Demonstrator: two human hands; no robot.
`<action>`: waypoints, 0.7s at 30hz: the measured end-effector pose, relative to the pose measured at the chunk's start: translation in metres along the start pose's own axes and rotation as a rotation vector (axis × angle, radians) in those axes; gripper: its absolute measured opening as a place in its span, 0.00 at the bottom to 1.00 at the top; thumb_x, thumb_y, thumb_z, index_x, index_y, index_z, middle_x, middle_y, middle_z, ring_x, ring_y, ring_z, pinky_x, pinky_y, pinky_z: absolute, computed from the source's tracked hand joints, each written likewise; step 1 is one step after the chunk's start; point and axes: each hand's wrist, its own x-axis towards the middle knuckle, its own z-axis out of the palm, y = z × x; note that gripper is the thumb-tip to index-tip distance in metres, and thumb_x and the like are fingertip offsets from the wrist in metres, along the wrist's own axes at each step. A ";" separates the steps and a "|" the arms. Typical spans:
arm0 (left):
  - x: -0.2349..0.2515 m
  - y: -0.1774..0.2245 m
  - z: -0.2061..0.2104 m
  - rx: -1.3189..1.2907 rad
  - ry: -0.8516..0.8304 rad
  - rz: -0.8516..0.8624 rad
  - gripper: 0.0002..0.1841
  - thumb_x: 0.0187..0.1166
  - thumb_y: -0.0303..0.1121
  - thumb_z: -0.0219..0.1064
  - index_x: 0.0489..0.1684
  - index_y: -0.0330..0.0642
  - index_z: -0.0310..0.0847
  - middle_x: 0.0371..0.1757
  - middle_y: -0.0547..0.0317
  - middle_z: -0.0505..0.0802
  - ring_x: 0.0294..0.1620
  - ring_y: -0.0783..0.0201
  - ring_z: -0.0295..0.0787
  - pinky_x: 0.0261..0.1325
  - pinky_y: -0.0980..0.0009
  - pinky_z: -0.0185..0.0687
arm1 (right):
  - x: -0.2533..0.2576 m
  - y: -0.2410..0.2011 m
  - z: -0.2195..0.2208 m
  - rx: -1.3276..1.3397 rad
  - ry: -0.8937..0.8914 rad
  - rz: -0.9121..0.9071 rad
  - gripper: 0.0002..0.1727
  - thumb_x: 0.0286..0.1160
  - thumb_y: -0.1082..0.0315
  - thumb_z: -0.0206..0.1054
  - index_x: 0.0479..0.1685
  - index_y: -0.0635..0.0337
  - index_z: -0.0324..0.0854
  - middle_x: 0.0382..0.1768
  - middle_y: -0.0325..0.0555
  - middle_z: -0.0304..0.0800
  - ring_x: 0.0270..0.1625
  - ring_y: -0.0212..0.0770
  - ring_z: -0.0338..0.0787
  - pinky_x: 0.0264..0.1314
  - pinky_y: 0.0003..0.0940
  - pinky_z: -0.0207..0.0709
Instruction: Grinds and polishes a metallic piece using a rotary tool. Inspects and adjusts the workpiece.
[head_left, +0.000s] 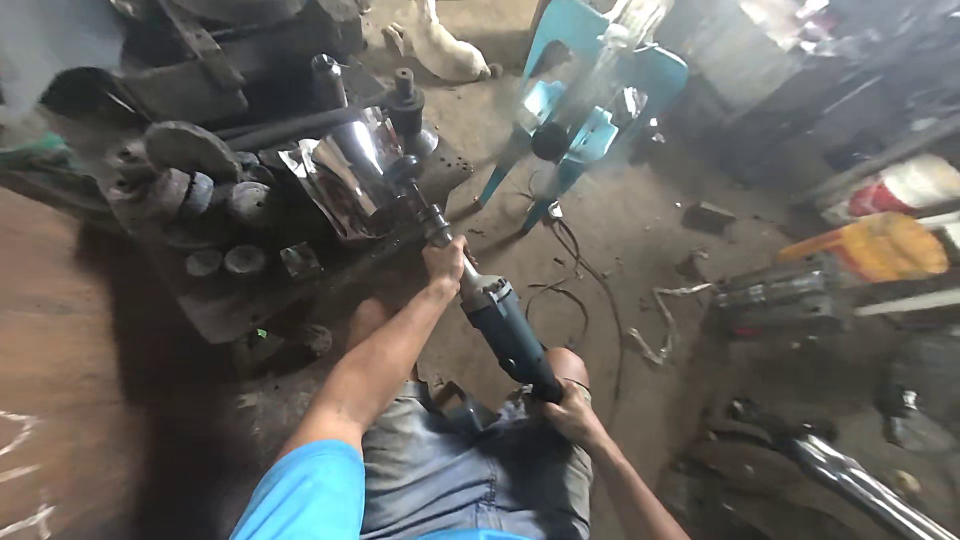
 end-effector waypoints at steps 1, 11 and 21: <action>-0.002 0.000 -0.001 -0.007 0.005 0.005 0.07 0.75 0.27 0.68 0.43 0.34 0.78 0.23 0.52 0.88 0.18 0.59 0.88 0.24 0.62 0.91 | -0.001 0.001 0.000 -0.007 0.001 -0.012 0.15 0.59 0.52 0.79 0.40 0.50 0.90 0.31 0.37 0.93 0.35 0.34 0.92 0.45 0.44 0.88; -0.019 -0.011 -0.049 -0.112 0.006 0.083 0.04 0.73 0.28 0.63 0.34 0.36 0.77 0.21 0.53 0.87 0.19 0.57 0.88 0.28 0.58 0.91 | -0.012 0.001 0.010 -0.244 0.021 -0.098 0.21 0.65 0.45 0.76 0.49 0.49 0.90 0.39 0.41 0.95 0.46 0.40 0.94 0.56 0.52 0.86; -0.019 -0.010 -0.047 -0.100 0.016 0.082 0.04 0.74 0.27 0.64 0.36 0.36 0.77 0.21 0.52 0.87 0.19 0.56 0.87 0.27 0.58 0.89 | -0.010 0.006 0.010 -0.196 0.022 -0.106 0.21 0.64 0.43 0.76 0.46 0.47 0.90 0.35 0.37 0.94 0.42 0.36 0.93 0.52 0.48 0.87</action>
